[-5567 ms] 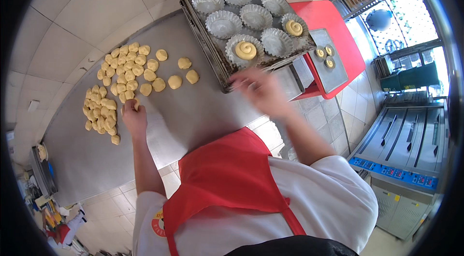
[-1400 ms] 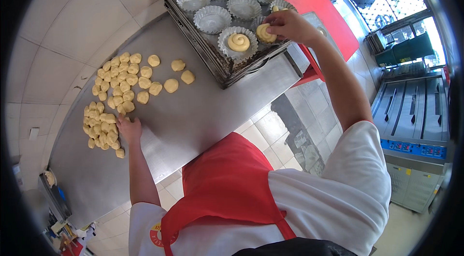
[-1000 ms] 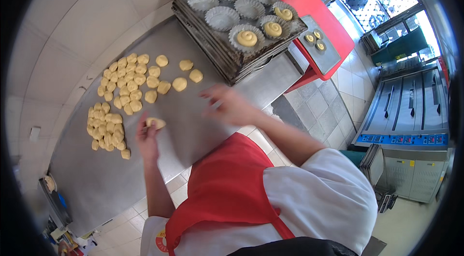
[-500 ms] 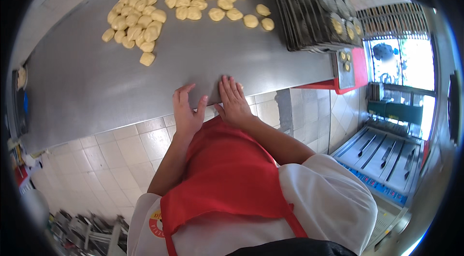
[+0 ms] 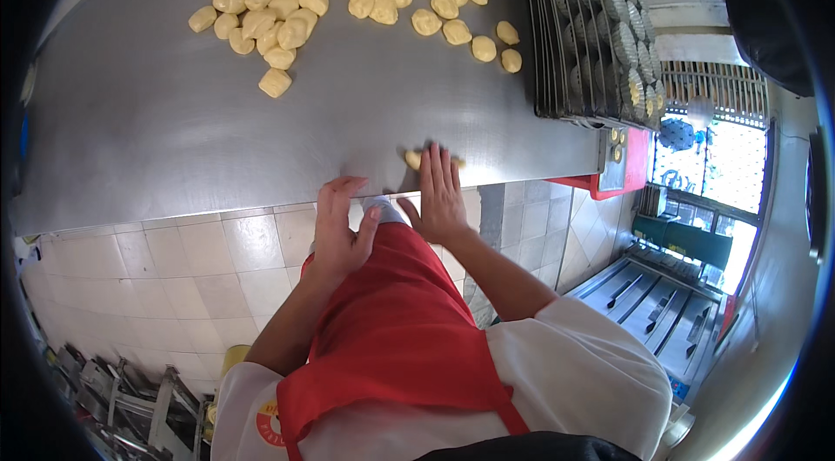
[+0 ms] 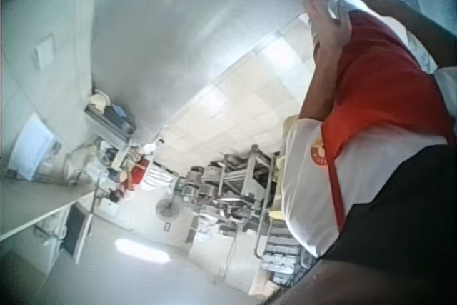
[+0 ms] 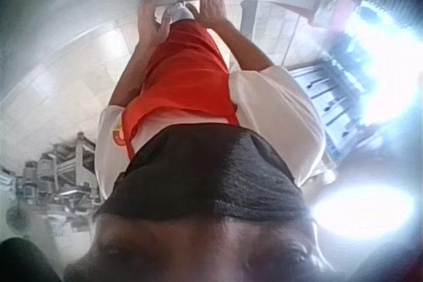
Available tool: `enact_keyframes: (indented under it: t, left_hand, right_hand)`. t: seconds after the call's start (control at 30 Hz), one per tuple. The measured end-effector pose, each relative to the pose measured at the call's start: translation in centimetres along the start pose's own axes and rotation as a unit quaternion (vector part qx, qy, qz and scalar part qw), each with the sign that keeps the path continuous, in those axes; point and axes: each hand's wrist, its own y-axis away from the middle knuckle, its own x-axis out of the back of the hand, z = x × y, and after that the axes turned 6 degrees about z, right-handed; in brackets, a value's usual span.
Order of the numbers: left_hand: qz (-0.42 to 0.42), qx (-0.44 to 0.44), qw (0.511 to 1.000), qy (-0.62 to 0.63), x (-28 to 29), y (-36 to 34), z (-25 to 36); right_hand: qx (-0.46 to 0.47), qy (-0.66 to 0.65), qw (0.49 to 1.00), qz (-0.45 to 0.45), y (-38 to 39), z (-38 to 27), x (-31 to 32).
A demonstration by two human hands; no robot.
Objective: The person rolls pieces of dough into long strips by hand on a metal table, curls each strip into a spiral shape, and places them into individual paper liners on a baking tray.
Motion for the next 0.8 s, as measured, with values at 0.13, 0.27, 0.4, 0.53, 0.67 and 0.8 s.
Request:
enact_keyframes:
  t: [0.13,0.27,0.4,0.53,0.67,0.8]
  left_hand:
    - [-0.026,-0.007,1.000,0.012,-1.2,-0.6,1.0]
    - [-0.079,-0.058,0.995,-0.015,-2.8,-4.2,2.8]
    - [-0.108,-0.119,0.987,-0.005,-7.1,-7.2,4.4]
    - [-0.208,-0.136,0.968,-0.043,-14.7,-5.6,3.3]
    - [-0.101,0.005,0.961,-0.259,-17.7,-8.2,-1.0]
    - [0.063,-0.038,0.922,-0.380,-17.1,-20.1,-2.4]
  right_hand:
    - [-0.022,0.120,0.992,0.023,-10.0,3.6,0.1]
    - [-0.100,0.113,0.952,0.267,-24.3,9.8,1.9]
    - [-0.077,0.156,0.974,0.146,-18.0,6.6,-0.8]
    - [-0.022,0.016,0.997,0.077,-1.6,3.6,-5.0]
    - [-0.033,0.055,0.998,0.017,-1.5,3.6,-2.3]
    - [-0.125,0.080,0.970,0.192,-16.3,10.4,1.1]
